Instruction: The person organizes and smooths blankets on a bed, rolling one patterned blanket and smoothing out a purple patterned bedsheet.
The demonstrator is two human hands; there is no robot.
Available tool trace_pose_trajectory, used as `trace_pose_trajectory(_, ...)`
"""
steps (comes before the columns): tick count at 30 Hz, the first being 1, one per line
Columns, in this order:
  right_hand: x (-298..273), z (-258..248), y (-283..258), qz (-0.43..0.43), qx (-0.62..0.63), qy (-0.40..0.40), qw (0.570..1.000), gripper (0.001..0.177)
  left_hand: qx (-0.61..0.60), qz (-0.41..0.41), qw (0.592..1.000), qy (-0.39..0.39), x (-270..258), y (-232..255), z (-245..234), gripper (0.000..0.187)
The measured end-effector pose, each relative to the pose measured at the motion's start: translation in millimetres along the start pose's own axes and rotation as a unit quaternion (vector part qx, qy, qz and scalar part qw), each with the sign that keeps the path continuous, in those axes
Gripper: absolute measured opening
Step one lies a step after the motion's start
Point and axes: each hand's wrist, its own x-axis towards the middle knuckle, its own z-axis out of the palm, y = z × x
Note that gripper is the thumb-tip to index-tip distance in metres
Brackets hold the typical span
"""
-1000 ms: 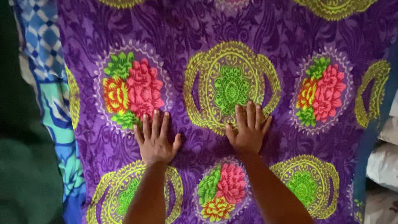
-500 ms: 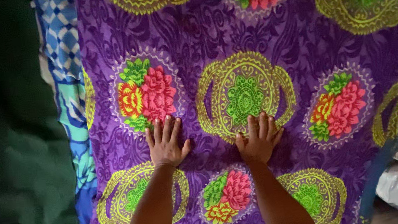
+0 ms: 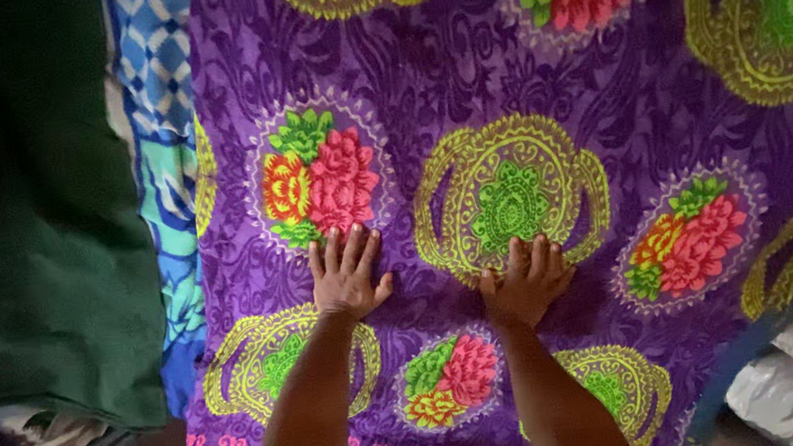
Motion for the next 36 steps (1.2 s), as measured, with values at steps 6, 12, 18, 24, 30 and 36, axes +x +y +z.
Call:
trace_pose_trajectory(6,-4,4,1,-0.006,-0.013,-0.004,1.0,0.07,0.009,-0.007,0.999,-0.041,-1,-1,3,0.084)
trace_pose_trajectory(12,-3,-3,-1,-0.04,0.003,0.063,0.997,0.066,-0.002,0.002,1.0,0.008,-1,0,-2,0.084)
trace_pose_trajectory(18,-3,5,0,-0.046,-0.007,0.114,0.992,0.064,-0.008,0.014,1.0,0.013,3,3,-14,0.085)
trace_pose_trajectory(24,-10,-9,-3,-0.045,0.006,0.077,0.996,0.067,-0.015,0.034,0.998,0.041,6,15,-50,0.088)
trace_pose_trajectory(30,-27,-16,21,-0.063,0.059,-0.156,0.984,0.054,-0.021,0.029,0.993,-0.11,-11,19,-82,0.073)
trace_pose_trajectory(36,-178,-74,14,-0.143,0.273,-0.327,0.893,0.048,0.034,0.143,0.953,-0.264,-169,47,-35,0.031)
